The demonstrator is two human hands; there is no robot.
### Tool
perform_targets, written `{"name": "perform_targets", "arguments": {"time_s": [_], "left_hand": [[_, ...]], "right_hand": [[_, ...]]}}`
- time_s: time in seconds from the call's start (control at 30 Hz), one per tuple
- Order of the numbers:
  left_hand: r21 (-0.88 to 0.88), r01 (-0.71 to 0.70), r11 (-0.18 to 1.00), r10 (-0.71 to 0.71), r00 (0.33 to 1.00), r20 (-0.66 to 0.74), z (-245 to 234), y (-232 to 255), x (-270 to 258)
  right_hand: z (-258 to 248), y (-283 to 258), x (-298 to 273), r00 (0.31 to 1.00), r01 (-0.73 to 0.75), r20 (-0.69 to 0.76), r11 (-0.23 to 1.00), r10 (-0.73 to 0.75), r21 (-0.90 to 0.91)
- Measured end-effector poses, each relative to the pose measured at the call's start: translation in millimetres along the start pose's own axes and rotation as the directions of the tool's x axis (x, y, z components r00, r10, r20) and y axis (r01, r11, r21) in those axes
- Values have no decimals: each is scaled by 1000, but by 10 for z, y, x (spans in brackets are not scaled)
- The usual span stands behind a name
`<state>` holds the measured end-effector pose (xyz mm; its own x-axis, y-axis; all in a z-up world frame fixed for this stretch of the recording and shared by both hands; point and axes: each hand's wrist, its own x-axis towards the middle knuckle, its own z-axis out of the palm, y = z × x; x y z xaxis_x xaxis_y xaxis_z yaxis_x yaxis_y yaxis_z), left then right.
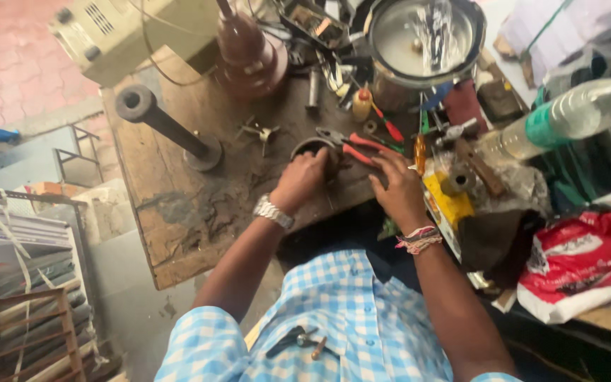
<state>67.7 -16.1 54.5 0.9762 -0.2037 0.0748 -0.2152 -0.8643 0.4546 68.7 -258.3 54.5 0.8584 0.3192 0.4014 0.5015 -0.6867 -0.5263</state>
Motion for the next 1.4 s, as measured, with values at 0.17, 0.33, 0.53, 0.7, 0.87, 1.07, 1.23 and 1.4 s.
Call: {"name": "perform_targets", "arguments": {"time_s": [0.17,0.33,0.53,0.7,0.87,1.07,1.23,1.4], "left_hand": [[134,-30,990,23,998,52,174,-95,193],[219,-113,969,88,989,120,123,-81,324],[286,-146,947,78,969,233,123,-122,311],[287,-220,932,154,960,235,144,-236,283],[269,-150,951,99,976,194,104,-208,278],[56,202,978,-208,969,135,-104,-377,11],[-921,259,291,-358,922,146,393,-1031,-503],[-868,45,-494,-277,939,206,671,-1149,-718]], "right_hand": [[265,230,211,986,42,166,977,-6,-210],[424,309,234,965,23,251,931,74,-364],[436,293,333,973,67,226,903,34,-425],[447,304,424,931,114,360,888,60,-445],[564,286,463,948,173,319,866,-16,-470],[729,407,337,894,-247,358,963,270,-110],[512,303,220,685,-704,598,588,416,398],[-373,-198,54,780,-626,574,329,251,707]]}}
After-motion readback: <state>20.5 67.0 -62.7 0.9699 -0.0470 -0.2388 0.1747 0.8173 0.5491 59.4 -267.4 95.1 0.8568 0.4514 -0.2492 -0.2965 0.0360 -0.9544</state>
